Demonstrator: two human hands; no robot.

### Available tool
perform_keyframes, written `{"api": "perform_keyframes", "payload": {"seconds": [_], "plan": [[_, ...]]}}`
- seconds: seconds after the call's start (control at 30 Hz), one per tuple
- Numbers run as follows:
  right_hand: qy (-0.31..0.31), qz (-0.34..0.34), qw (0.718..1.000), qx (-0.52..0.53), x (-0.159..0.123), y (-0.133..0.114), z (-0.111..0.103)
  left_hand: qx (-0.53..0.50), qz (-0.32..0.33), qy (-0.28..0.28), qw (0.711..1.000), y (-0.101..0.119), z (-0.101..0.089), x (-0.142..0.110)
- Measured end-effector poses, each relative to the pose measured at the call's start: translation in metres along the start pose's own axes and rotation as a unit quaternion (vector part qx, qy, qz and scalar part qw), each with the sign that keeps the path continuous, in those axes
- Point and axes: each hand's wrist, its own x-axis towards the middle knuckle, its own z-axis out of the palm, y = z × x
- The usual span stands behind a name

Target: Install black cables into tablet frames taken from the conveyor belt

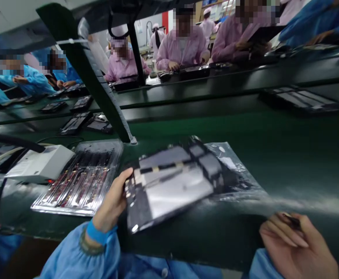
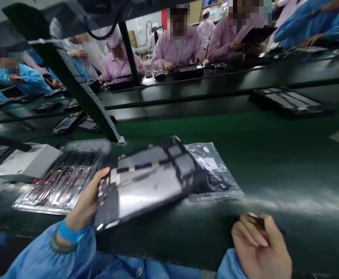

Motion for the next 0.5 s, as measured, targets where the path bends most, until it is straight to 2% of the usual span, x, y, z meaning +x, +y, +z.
{"api": "perform_keyframes", "payload": {"seconds": [0.07, 0.13, 0.23, 0.27, 0.33, 0.4, 0.43, 0.5], "plan": [[-0.016, -0.003, 1.0, 0.002, -0.005, -0.001, 0.009, 0.058, -0.017, 0.026, 0.998, -0.012, -0.029, -0.016], [-0.041, 0.013, 0.999, 0.002, -0.011, 0.0, 0.022, 0.128, -0.008, 0.017, 0.992, -0.021, -0.049, -0.021], [-0.129, 0.053, 0.988, -0.063, -0.021, 0.012, 0.044, 0.253, 0.034, -0.03, 0.966, -0.03, -0.066, -0.016], [-0.169, 0.057, 0.978, -0.11, -0.025, 0.02, 0.05, 0.291, 0.065, -0.026, 0.954, -0.032, -0.07, -0.013], [-0.245, 0.039, 0.943, -0.222, -0.033, 0.04, 0.06, 0.344, 0.142, 0.02, 0.928, -0.034, -0.074, -0.011], [-0.304, 0.003, 0.895, -0.326, -0.039, 0.064, 0.066, 0.361, 0.191, 0.053, 0.911, -0.035, -0.077, -0.012], [-0.327, -0.009, 0.87, -0.369, -0.042, 0.076, 0.067, 0.36, 0.194, 0.047, 0.911, -0.035, -0.077, -0.013], [-0.358, -0.012, 0.825, -0.437, -0.044, 0.095, 0.068, 0.342, 0.166, -0.007, 0.925, -0.035, -0.076, -0.015]]}}
